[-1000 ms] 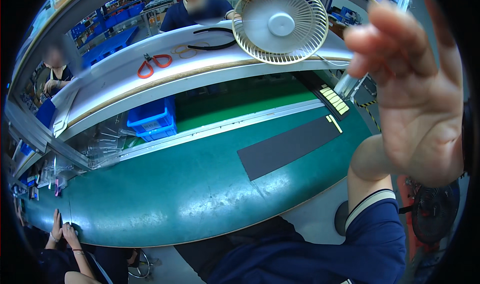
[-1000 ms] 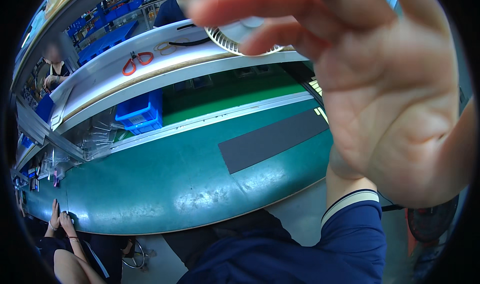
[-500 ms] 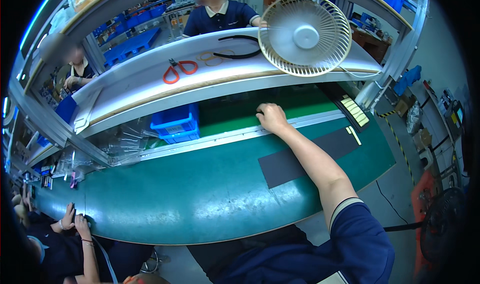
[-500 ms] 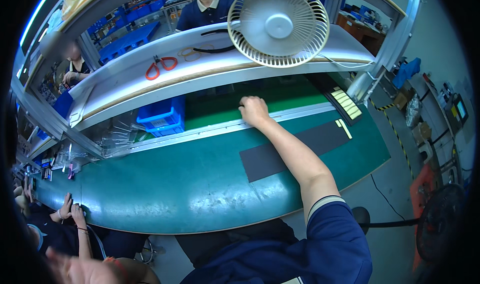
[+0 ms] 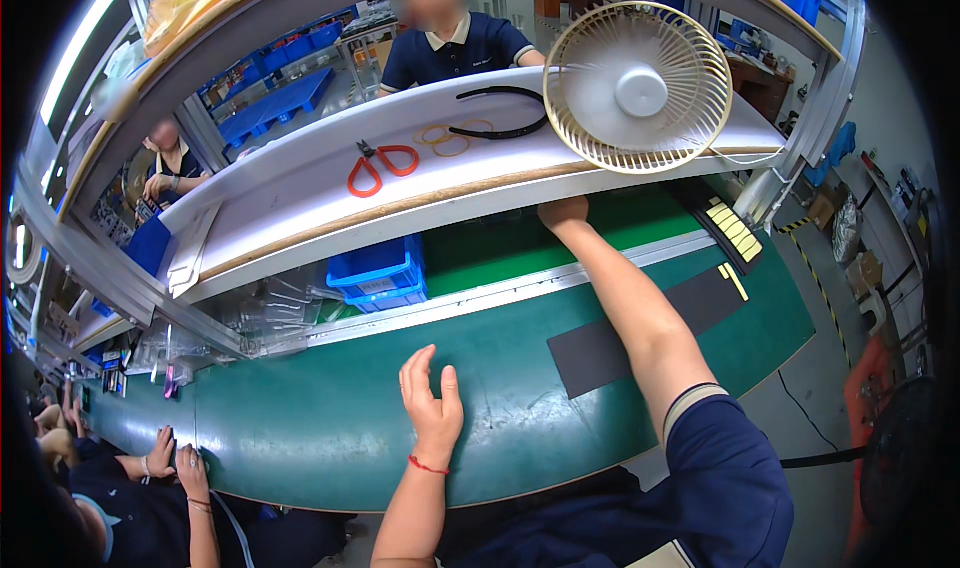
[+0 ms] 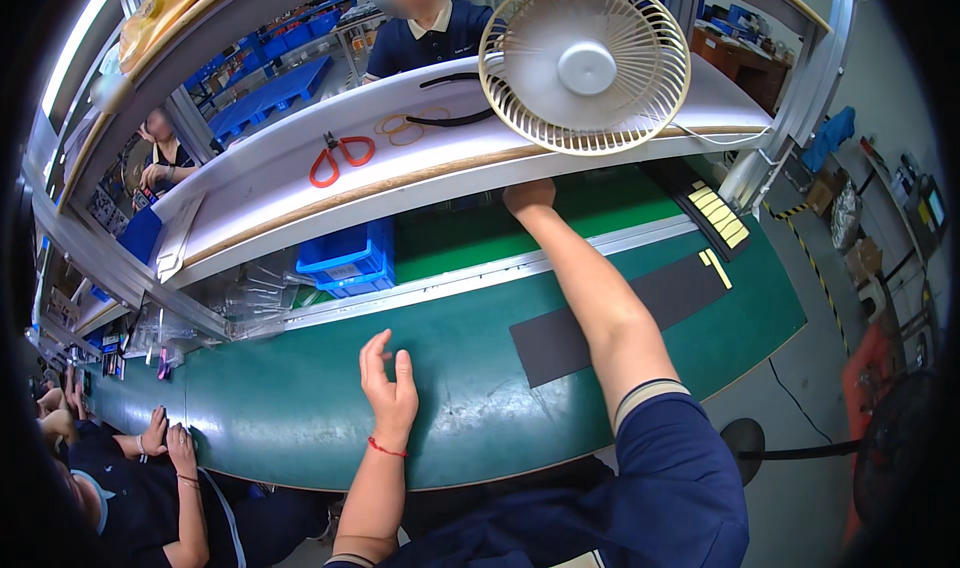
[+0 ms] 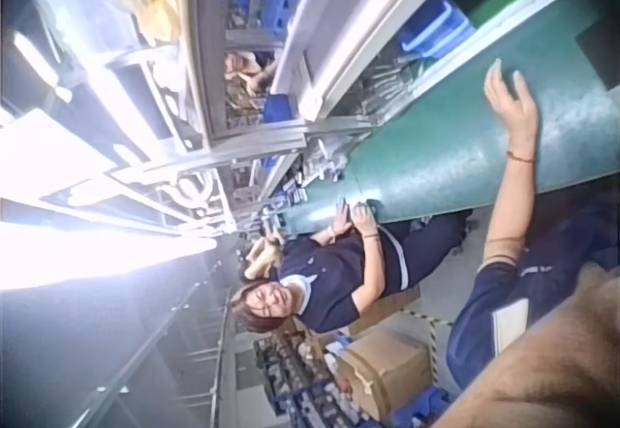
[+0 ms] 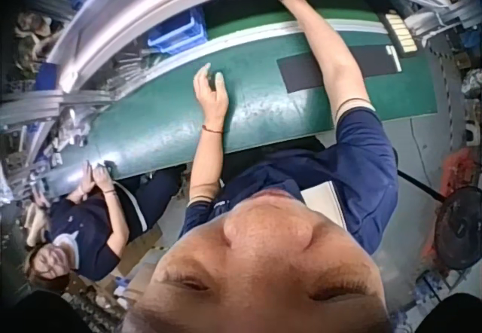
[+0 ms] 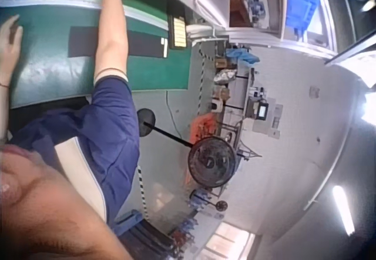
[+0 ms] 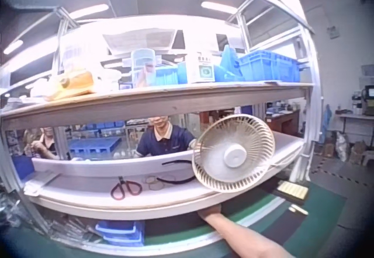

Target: The person is assembling electronic components, specifically placing and cleaning small screens or panels on a production line.

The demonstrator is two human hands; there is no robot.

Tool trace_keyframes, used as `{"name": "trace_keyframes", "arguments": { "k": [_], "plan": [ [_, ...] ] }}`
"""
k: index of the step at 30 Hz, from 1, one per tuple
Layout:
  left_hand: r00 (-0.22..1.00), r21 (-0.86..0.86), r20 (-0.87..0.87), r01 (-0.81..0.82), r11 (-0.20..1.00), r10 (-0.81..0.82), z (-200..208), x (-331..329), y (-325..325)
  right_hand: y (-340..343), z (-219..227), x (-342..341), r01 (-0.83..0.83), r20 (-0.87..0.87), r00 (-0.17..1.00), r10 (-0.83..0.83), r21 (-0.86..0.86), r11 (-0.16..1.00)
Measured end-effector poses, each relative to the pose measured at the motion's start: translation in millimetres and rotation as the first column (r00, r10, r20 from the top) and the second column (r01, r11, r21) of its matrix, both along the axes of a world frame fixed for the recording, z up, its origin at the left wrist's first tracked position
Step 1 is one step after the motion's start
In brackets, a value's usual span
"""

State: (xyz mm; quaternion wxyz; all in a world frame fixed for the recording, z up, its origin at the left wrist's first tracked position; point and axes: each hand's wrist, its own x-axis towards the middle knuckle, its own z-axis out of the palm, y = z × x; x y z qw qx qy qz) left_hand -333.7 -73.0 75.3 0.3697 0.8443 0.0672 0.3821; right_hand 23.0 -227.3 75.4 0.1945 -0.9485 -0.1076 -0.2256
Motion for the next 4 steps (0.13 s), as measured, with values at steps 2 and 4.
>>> {"name": "trace_keyframes", "arguments": {
  "k": [2, 4],
  "plan": [
    [0.999, -0.158, -0.039, 0.006, 0.987, -0.012, 1, -1, -1, -16, 5, -1, 0.007, -0.154, 0.988, -0.017, -0.064, 0.998],
    [0.999, -0.015, 0.037, 0.034, 0.999, -0.034, 2, 4, 4, -19, -5, 2, -0.007, 0.0, 1.0, 0.007, -0.112, 0.994]
  ]
}}
